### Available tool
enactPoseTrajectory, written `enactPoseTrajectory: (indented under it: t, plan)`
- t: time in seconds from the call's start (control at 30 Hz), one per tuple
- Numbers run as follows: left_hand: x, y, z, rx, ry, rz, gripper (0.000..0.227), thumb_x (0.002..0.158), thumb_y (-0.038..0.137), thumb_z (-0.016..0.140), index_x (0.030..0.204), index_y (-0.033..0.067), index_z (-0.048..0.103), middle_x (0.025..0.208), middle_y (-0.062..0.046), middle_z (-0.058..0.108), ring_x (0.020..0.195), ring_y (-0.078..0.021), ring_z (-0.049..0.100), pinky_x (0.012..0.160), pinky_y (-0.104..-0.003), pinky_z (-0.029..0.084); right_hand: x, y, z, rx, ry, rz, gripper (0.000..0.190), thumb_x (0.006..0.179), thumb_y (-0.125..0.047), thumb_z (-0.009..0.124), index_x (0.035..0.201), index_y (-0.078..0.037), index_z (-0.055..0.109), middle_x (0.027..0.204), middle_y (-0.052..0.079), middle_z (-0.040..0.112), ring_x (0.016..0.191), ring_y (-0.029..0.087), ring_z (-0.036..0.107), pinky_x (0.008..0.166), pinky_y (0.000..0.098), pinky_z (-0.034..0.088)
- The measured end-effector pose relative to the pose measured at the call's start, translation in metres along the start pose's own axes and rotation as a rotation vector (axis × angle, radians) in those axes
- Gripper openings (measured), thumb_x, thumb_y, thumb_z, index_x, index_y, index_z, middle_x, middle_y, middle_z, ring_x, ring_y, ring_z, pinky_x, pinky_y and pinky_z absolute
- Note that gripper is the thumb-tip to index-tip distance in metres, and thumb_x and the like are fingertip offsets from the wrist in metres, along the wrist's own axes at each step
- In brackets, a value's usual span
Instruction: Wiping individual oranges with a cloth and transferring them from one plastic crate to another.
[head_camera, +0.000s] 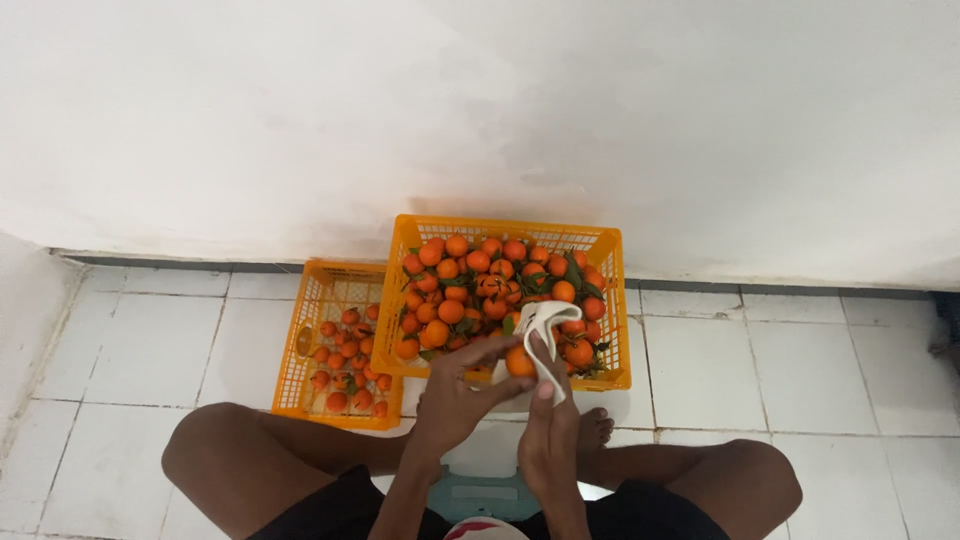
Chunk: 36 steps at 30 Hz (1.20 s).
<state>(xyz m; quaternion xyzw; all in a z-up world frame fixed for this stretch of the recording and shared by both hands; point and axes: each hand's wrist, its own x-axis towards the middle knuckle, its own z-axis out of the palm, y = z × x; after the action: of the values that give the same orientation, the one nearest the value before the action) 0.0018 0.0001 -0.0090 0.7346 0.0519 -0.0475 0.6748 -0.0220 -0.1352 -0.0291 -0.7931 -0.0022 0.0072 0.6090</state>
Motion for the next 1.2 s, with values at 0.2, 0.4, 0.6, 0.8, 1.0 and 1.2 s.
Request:
enactPoseTrajectory:
  t: [0.2, 0.4, 0.6, 0.8, 1.0, 1.2]
  plan:
    - [0.001, 0.0, -0.001, -0.054, -0.06, -0.092, 0.052, 0.068, 0.019, 0.089, 0.118, 0.0095, 0.079, 0.11, -0.006, 0.083, 0.095, -0.015, 0.073, 0.089, -0.029, 0.053, -0.003, -0.028, -0.008, 0.085, 0.026, 0.103, 0.064, 0.105, -0.04, 0.022, 0.142, 0.001, 0.054, 0.144, 0.02, 0.062, 0.129, 0.031, 0.062, 0.106, 0.0401, 0.044]
    - [0.002, 0.004, -0.001, -0.033, 0.008, -0.1, 0.055, 0.071, 0.025, 0.086, 0.123, 0.0093, 0.077, 0.107, -0.009, 0.082, 0.092, -0.0173, 0.073, 0.082, -0.032, 0.057, -0.003, -0.006, 0.001, -0.006, -0.004, 0.002, 0.071, 0.104, -0.048, 0.015, 0.148, -0.001, 0.044, 0.156, 0.022, 0.047, 0.145, 0.037, 0.046, 0.114, 0.0543, 0.038]
    - [0.002, -0.001, -0.001, -0.055, -0.063, -0.089, 0.052, 0.071, 0.022, 0.088, 0.119, 0.0051, 0.079, 0.101, -0.007, 0.083, 0.09, -0.0143, 0.071, 0.088, -0.029, 0.054, 0.001, -0.024, -0.004, 0.109, 0.011, 0.112, 0.065, 0.104, -0.042, 0.023, 0.144, 0.0, 0.051, 0.15, 0.018, 0.058, 0.134, 0.03, 0.057, 0.111, 0.0417, 0.041]
    - [0.004, -0.011, 0.01, -0.092, 0.051, 0.013, 0.052, 0.074, 0.015, 0.087, 0.123, 0.0049, 0.072, 0.105, -0.008, 0.078, 0.09, -0.0157, 0.069, 0.083, -0.031, 0.055, -0.005, -0.01, 0.004, 0.1, 0.016, 0.001, 0.064, 0.105, -0.038, 0.02, 0.152, 0.002, 0.037, 0.161, 0.021, 0.042, 0.147, 0.034, 0.042, 0.118, 0.0465, 0.031]
    - [0.005, -0.018, 0.003, -0.145, -0.15, -0.022, 0.049, 0.066, 0.008, 0.091, 0.114, 0.0059, 0.078, 0.105, -0.003, 0.079, 0.093, -0.0142, 0.066, 0.09, -0.03, 0.052, 0.003, 0.005, -0.007, 0.133, 0.085, 0.381, 0.069, 0.101, -0.046, 0.02, 0.138, 0.0, 0.058, 0.129, 0.014, 0.068, 0.11, 0.024, 0.065, 0.098, 0.0377, 0.047]
    - [0.008, -0.016, 0.012, -0.132, 0.057, -0.057, 0.058, 0.066, 0.014, 0.091, 0.122, 0.0055, 0.077, 0.106, -0.009, 0.083, 0.09, -0.0161, 0.074, 0.089, -0.032, 0.059, -0.011, 0.014, 0.009, 0.149, 0.099, 0.363, 0.072, 0.101, -0.047, 0.019, 0.144, 0.001, 0.05, 0.129, 0.021, 0.07, 0.109, 0.028, 0.069, 0.095, 0.0423, 0.049]
